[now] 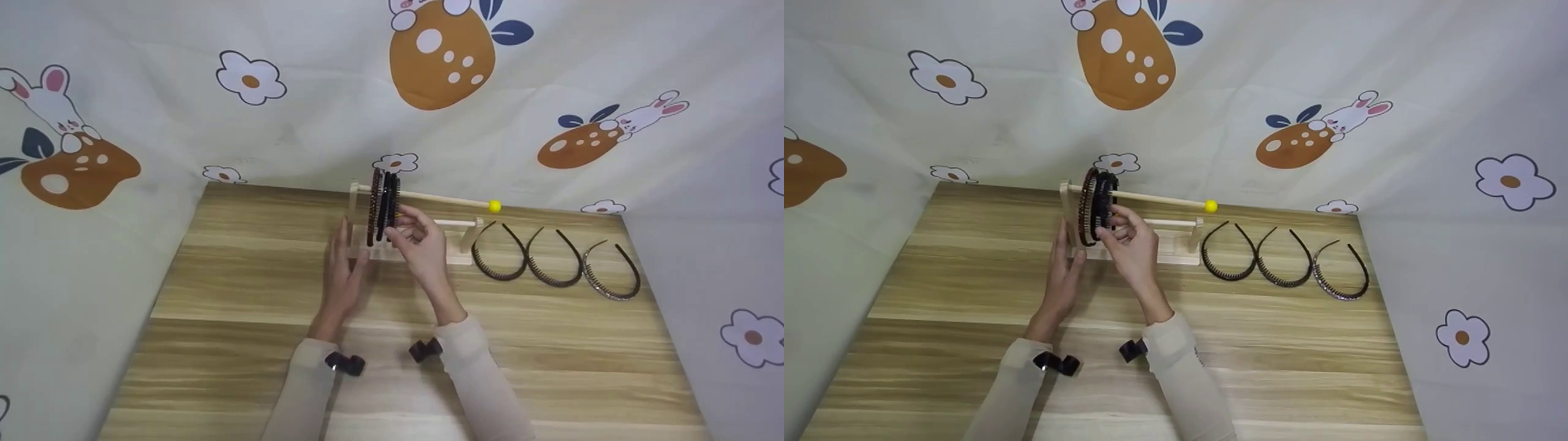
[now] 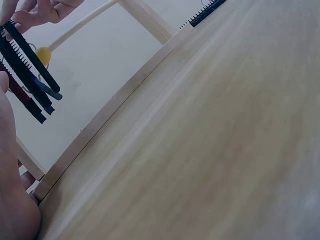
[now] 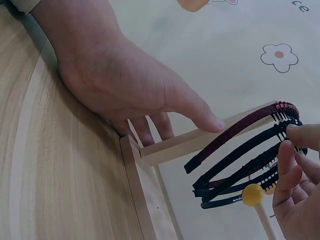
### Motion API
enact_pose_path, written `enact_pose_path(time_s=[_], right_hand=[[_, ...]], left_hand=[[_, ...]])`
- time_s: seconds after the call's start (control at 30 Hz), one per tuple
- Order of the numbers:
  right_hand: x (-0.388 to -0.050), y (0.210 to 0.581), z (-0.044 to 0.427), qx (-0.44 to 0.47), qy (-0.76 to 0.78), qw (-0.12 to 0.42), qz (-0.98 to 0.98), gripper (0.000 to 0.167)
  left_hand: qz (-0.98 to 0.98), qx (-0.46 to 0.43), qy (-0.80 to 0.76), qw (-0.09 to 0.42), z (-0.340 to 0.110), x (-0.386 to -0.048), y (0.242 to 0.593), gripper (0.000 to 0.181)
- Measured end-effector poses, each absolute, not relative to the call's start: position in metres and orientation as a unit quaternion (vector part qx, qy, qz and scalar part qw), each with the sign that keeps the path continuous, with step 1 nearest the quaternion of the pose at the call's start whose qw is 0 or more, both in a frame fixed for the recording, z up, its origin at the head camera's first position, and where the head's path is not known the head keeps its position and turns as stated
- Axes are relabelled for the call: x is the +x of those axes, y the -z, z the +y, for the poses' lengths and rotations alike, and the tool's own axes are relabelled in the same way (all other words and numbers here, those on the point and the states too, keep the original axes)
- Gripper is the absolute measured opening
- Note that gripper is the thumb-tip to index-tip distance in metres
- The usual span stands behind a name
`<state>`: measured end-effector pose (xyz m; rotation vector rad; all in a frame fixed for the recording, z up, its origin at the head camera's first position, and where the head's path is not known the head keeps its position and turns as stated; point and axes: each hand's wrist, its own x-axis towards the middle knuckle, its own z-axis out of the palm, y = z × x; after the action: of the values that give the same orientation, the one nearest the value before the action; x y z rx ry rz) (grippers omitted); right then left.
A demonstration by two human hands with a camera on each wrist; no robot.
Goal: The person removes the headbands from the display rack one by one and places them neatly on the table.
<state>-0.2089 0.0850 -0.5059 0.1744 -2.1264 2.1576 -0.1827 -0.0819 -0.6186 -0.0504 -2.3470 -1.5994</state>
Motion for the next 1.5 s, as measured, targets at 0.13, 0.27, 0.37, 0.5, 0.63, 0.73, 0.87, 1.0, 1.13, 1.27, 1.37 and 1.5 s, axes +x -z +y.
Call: enact_pose_path(time_s=[0.13, 0.27, 0.37, 0.5, 0.63, 0.73, 0.87, 1.0, 1.13, 1.27, 1.37, 1.5], right_hand=[[-0.209, 0.506, 0.085, 0.057, -0.711, 0.066, -0.698, 0.047], [-0.209, 0.506, 0.086, 0.062, -0.712, 0.079, -0.695, 0.044], [-0.209, 0.506, 0.087, 0.063, -0.709, 0.086, -0.697, 0.043], [-0.208, 0.505, 0.089, 0.064, -0.705, 0.098, -0.699, 0.042], [-0.208, 0.504, 0.092, 0.061, -0.701, 0.11, -0.702, 0.04], [-0.207, 0.501, 0.095, 0.052, -0.695, 0.115, -0.708, 0.04], [-0.207, 0.499, 0.098, 0.043, -0.693, 0.117, -0.71, 0.041], [-0.208, 0.498, 0.102, 0.041, -0.699, 0.119, -0.704, 0.041], [-0.208, 0.498, 0.106, 0.047, -0.704, 0.128, -0.696, 0.041], [-0.208, 0.497, 0.109, 0.056, -0.705, 0.141, -0.693, 0.04], [-0.208, 0.494, 0.112, 0.057, -0.705, 0.148, -0.692, 0.04], [-0.208, 0.49, 0.116, 0.057, -0.703, 0.158, -0.691, 0.04]], left_hand=[[-0.815, -0.01, 0.564, 0.137, -0.082, -0.182, 0.618, 0.079], [-0.812, 0.0, 0.571, 0.121, -0.081, -0.18, 0.617, 0.079], [-0.812, 0.005, 0.572, 0.116, -0.081, -0.18, 0.617, 0.078], [-0.812, 0.007, 0.573, 0.111, -0.081, -0.18, 0.617, 0.079], [-0.812, 0.0, 0.571, 0.121, -0.081, -0.18, 0.617, 0.079], [-0.812, -0.006, 0.57, 0.129, -0.082, -0.181, 0.618, 0.078], [-0.81, -0.005, 0.572, 0.129, -0.083, -0.181, 0.618, 0.078], [-0.815, 0.004, 0.567, 0.12, -0.084, -0.181, 0.619, 0.08], [-0.817, -0.001, 0.564, 0.121, -0.083, -0.181, 0.618, 0.081], [-0.817, -0.004, 0.563, 0.12, -0.082, -0.18, 0.616, 0.081], [-0.818, -0.001, 0.563, 0.117, -0.082, -0.18, 0.616, 0.081], [-0.815, -0.002, 0.567, 0.12, -0.082, -0.181, 0.617, 0.08]])
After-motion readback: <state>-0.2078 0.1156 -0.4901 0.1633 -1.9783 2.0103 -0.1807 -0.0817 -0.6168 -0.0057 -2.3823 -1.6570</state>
